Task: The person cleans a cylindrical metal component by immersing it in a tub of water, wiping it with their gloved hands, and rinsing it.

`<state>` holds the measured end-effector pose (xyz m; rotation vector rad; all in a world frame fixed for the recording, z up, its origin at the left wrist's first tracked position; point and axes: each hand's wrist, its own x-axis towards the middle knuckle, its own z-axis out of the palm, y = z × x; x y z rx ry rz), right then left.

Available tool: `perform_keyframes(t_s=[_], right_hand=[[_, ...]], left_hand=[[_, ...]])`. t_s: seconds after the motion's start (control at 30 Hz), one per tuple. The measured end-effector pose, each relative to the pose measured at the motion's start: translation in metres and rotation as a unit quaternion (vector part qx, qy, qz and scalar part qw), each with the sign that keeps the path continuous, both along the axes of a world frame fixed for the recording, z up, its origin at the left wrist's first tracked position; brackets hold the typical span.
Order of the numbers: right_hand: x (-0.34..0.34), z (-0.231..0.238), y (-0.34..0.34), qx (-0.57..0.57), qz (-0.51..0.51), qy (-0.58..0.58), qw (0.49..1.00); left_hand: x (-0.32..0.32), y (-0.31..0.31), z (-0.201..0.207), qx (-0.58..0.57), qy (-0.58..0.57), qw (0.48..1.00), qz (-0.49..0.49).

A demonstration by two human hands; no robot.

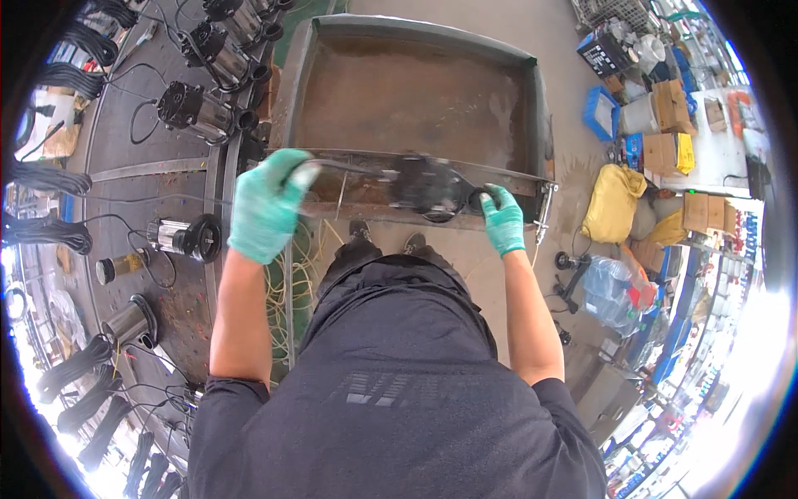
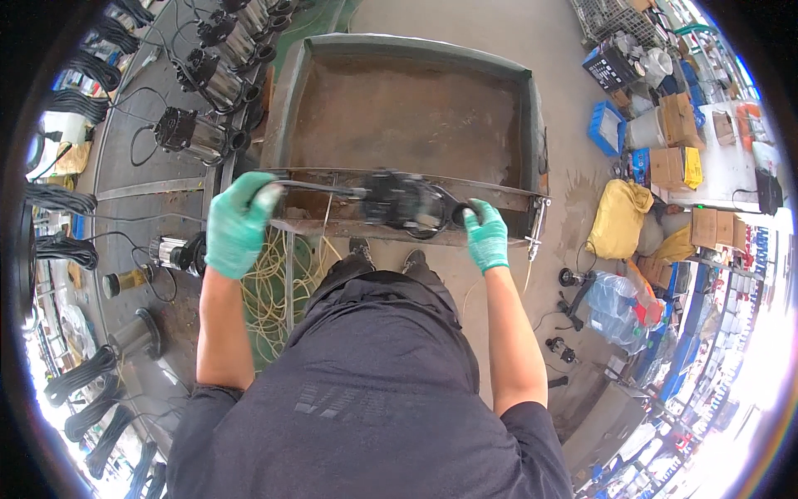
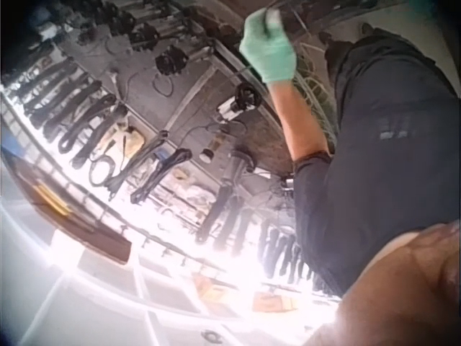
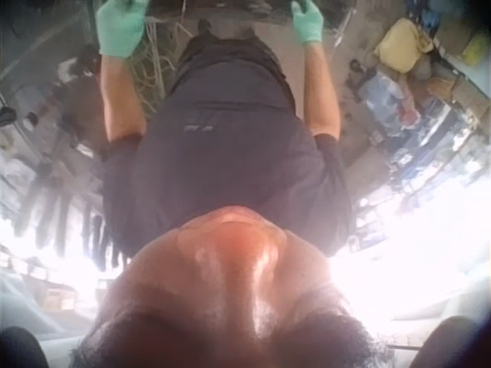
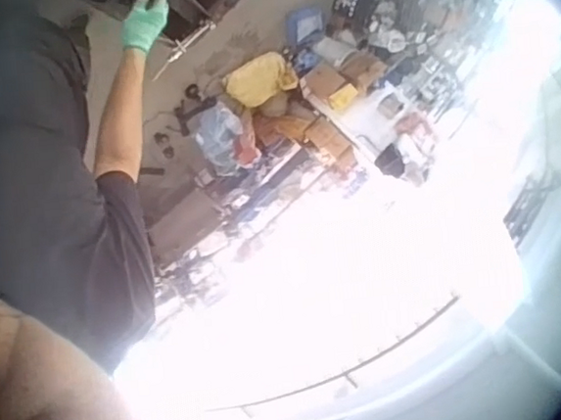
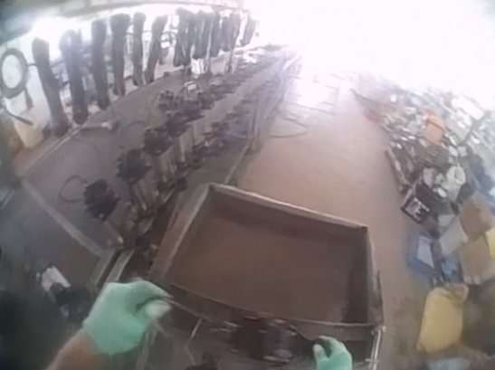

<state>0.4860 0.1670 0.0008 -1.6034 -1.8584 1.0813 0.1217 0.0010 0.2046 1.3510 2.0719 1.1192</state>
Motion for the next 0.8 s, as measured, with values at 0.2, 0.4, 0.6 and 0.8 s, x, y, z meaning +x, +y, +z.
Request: perform_keyframes(t_s=[0.2, 0.4, 0.6, 0.8], right_hand=[[0.022, -0.071, 0.005, 0.063, 0.043, -0.050, 0.996], [0.037, -0.062, 0.014, -0.038, 0.132, 0.042, 0.990], [-0.038, 0.049, 0.012, -0.228, 0.184, 0.030, 0.956], [-0.230, 0.122, -0.048, -0.303, 0.295, 0.134, 0.896]], left_hand=[[0.057, 0.044, -0.017, 0.092, 0.145, 0.979, -0.107], [0.045, 0.039, -0.009, 0.089, 0.150, 0.981, -0.084], [-0.021, -0.011, 0.000, 0.050, 0.143, 0.986, 0.073], [-0.134, -0.088, 0.055, 0.021, 0.276, 0.924, 0.262]])
